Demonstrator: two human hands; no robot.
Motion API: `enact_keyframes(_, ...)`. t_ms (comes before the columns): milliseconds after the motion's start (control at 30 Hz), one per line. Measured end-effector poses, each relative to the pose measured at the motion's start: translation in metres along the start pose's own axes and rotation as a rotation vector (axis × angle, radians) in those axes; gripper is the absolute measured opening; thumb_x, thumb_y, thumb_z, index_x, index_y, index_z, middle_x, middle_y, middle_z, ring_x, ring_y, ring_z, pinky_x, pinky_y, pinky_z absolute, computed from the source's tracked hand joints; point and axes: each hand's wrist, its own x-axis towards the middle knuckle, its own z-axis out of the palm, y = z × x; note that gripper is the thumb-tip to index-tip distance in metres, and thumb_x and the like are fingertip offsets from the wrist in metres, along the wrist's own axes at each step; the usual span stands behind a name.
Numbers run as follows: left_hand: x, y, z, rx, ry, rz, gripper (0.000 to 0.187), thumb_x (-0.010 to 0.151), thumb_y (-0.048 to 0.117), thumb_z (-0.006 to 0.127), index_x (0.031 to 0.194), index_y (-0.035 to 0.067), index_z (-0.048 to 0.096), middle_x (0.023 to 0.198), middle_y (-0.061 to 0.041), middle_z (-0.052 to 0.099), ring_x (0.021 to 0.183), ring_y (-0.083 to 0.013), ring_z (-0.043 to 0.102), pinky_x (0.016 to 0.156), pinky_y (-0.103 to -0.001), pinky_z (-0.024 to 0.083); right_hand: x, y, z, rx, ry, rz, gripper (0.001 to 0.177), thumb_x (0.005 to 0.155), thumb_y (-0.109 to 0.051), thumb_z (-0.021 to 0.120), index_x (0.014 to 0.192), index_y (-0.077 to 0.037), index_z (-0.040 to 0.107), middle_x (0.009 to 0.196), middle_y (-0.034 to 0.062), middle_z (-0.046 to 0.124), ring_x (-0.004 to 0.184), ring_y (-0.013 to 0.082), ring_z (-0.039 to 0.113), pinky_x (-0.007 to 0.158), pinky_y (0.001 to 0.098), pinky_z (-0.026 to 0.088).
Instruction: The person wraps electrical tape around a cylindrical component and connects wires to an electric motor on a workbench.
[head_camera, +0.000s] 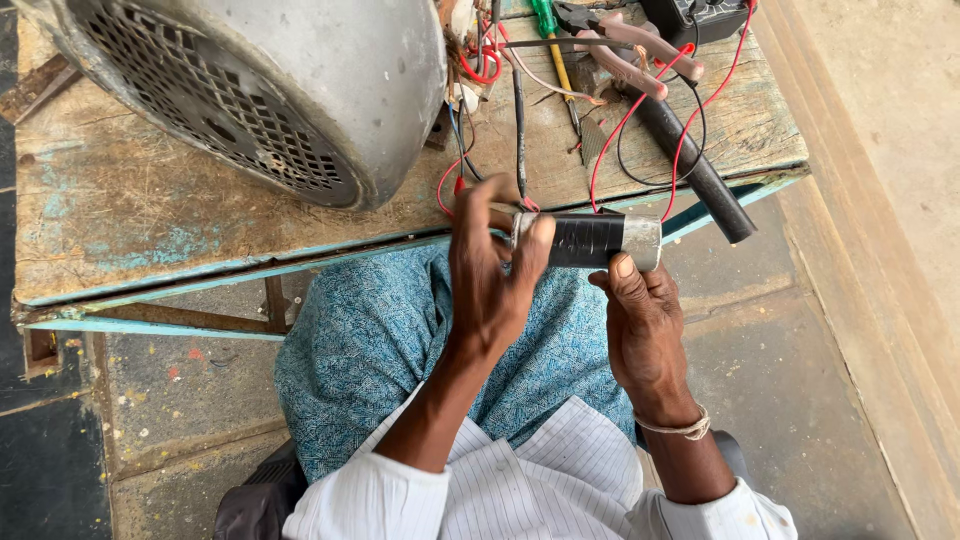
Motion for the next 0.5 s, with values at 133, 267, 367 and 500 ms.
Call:
enact_keyframes(133,-0.012,0.028,-0.015,0.569,-0.046,0.572,0.064,0.095,0.035,0.067,0.143,0.0,0.042,0.136,-0.016,0.049,0.123,-0.0349,0.053,0.106,-0.053,0.04,-0.001,-0.006,0.002,-0.145,0.003,-0.022,0.038,0.104,-0.034,0.067,0.129,-0.006,0.069,0.12,0.0057,0.07,0.115,0.0159,0.06,0.102,0.0364,0.046)
enact_keyframes(267,0.013,0.033,0.001,0.924,-0.357,0.659,0.067,0.074,0.017,0.074,0.135,-0.004,0.052,0.123,-0.021,0.061,0.126,-0.039,0.056,0.119,-0.058,0.026,-0.001,-0.014,0.016,-0.142,-0.086,-0.053,0.048,0.101,-0.036,0.068,0.137,-0.006,0.061,0.133,0.0049,0.067,0.126,0.0154,0.058,0.112,0.0352,0.042)
enact_keyframes(367,0.025,0.036,0.003,0.902,-0.497,0.549,0.062,0.07,0.012,0.079,0.125,-0.006,0.057,0.107,-0.02,0.066,0.111,-0.0365,0.063,0.122,-0.06,0.025,0.002,-0.023,0.011,-0.304,-0.055,-0.051,0.048,0.1,-0.037,0.067,0.137,-0.006,0.062,0.127,0.0035,0.069,0.12,0.0144,0.058,0.106,0.0338,0.044)
enact_keyframes(500,0.042,0.038,0.002,0.769,-0.569,0.402,0.054,0.064,0.019,0.085,0.107,-0.005,0.063,0.091,-0.019,0.072,0.086,-0.0338,0.071,0.117,-0.06,0.026,0.004,-0.033,-0.003,-0.514,-0.097,-0.148,0.041,0.105,-0.041,0.059,0.131,-0.01,0.066,0.113,-0.0028,0.065,0.112,0.0123,0.057,0.102,0.0306,0.045)
